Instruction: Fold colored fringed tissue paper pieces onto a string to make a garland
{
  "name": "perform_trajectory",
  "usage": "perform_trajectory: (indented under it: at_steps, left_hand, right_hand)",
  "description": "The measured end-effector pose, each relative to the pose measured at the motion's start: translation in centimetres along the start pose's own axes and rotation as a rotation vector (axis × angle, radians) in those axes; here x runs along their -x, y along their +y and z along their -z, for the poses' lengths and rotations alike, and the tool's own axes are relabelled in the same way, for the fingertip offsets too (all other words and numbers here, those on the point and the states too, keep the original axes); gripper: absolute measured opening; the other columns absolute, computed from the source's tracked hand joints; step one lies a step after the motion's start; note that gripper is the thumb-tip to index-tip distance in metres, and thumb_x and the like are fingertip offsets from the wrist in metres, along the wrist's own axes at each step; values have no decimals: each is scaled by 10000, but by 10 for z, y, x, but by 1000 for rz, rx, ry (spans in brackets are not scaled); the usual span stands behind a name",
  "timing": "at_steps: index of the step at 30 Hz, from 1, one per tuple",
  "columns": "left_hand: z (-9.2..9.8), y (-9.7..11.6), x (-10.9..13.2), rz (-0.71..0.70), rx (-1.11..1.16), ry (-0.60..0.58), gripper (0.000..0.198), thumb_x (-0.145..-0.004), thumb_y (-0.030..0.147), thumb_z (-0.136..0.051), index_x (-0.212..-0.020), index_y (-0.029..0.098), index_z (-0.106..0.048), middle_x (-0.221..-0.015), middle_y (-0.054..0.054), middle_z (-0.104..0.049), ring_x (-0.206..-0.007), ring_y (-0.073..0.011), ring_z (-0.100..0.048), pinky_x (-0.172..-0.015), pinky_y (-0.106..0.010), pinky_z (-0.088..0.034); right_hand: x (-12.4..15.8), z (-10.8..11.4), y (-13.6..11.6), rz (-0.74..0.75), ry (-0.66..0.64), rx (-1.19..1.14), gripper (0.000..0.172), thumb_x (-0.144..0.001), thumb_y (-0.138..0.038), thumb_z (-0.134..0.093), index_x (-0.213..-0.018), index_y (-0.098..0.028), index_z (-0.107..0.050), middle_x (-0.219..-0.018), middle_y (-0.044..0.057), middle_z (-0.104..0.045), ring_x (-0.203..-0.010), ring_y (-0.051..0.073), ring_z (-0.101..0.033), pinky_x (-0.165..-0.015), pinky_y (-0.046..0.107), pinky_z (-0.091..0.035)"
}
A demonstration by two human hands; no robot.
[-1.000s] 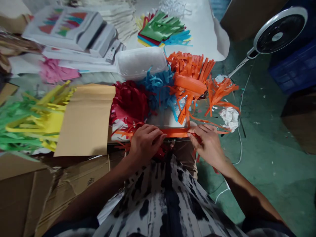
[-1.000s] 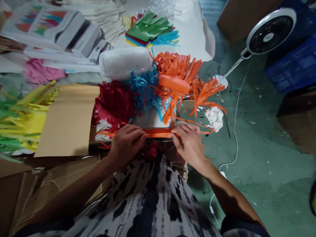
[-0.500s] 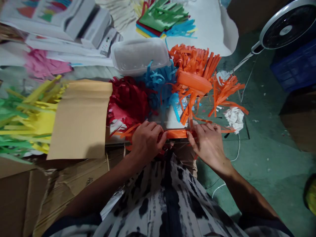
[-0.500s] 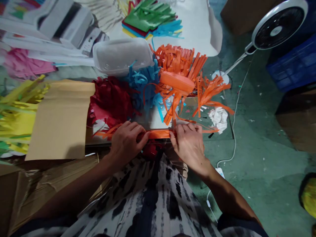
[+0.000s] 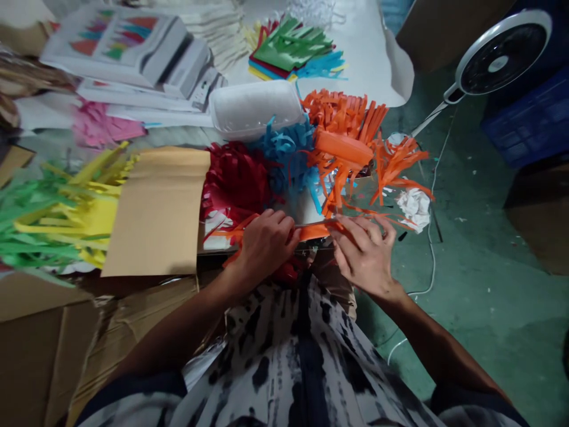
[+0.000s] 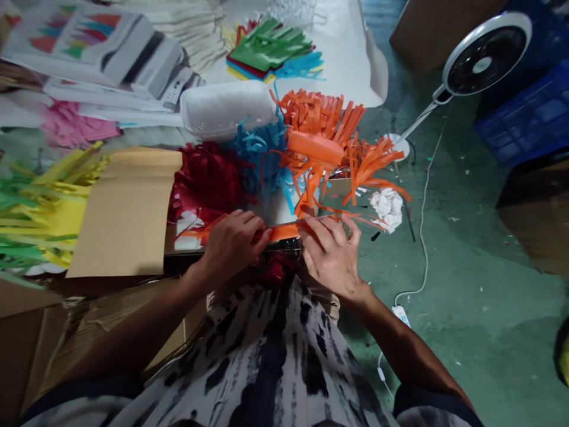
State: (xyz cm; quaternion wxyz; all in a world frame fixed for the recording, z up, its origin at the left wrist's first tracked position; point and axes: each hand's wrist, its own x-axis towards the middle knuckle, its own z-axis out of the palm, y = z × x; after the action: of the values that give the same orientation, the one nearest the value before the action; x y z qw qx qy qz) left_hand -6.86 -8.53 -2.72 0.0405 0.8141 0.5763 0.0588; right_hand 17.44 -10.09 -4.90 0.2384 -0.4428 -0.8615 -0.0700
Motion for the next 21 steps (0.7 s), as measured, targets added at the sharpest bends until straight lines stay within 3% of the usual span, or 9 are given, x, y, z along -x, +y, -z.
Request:
perform_trajectory:
  at_steps: [3, 6, 11, 14, 17, 19, 21]
  left_hand:
    - [3, 1, -1, -12, -22, -22, 248, -1023, 334, -598, -847, 179, -680, -886, -85, -701, -874, -257, -612, -707, -381, -391]
    - [4, 1, -2, -24, -24, -25, 245, -1024, 315, -591, -847, 175, -685, -882, -88, -701, -876, -258, -617, -705, -379, -399]
    - [5, -4, -2, -15, 21, 17, 249, -1017, 322, -605, -826, 184, -684, -850, -85, -693, -844, -261, -626, -686, -383, -413]
    - [4, 2, 4, 24, 15, 132, 157, -1019, 276, -597, -1031, 178, -718, -1031, -125, -730, -984, -303, -643, -792, -429, -463]
    - [-3, 20, 13, -147, 18, 229, 309, -1039, 224, -558, -1331, 221, -658, -1291, -103, -722, -1209, -297, -619, -1013, -475, -455]
    - [-12, 32, 20, -251, 34, 226, 346, -1046, 269, -568, -1379, 219, -643, -1329, -89, -721, -1239, -279, -625, -1089, -466, -438]
    - [-20, 35, 27, -247, 39, 216, 372, -1035, 327, -598, -1373, 184, -656, -1324, -111, -725, -1220, -288, -645, -1076, -458, -467]
  right_hand:
    - [-1, 2, -6, 37, 4, -16, 388, -976, -266, -650, -1361, -307, -676, -1448, 16, -683, -1275, 271, -590, -1248, 579, -191]
    - [-5, 2, -9, 89, -81, -52, 392, -1014, -288, -612, -1403, -310, -653, -1386, 7, -725, -1308, 282, -579, -1275, 612, -98]
    - [-2, -1, 2, -13, -192, -36, 381, -1047, -317, -566, -1421, -337, -637, -1409, 7, -710, -1297, 295, -577, -1253, 645, -126]
    - [1, -2, 5, -27, -180, -42, 412, -1030, -320, -597, -1439, -357, -617, -1413, 3, -705, -1304, 296, -565, -1247, 673, -145]
    - [1, -1, 1, -29, -195, -26, 392, -1039, -338, -587, -1428, -360, -624, -1430, 11, -693, -1340, 308, -544, -1252, 673, -133]
    - [0, 1, -1, -27, -210, -14, 384, -1053, -357, -566, -1432, -354, -623, -1439, 15, -689, -1355, 317, -536, -1257, 667, -119]
    - [1, 3, 2, -21, -206, -8, 391, -1062, -362, -551, -1448, -352, -609, -1432, 12, -694, -1357, 320, -538, -1257, 674, -101]
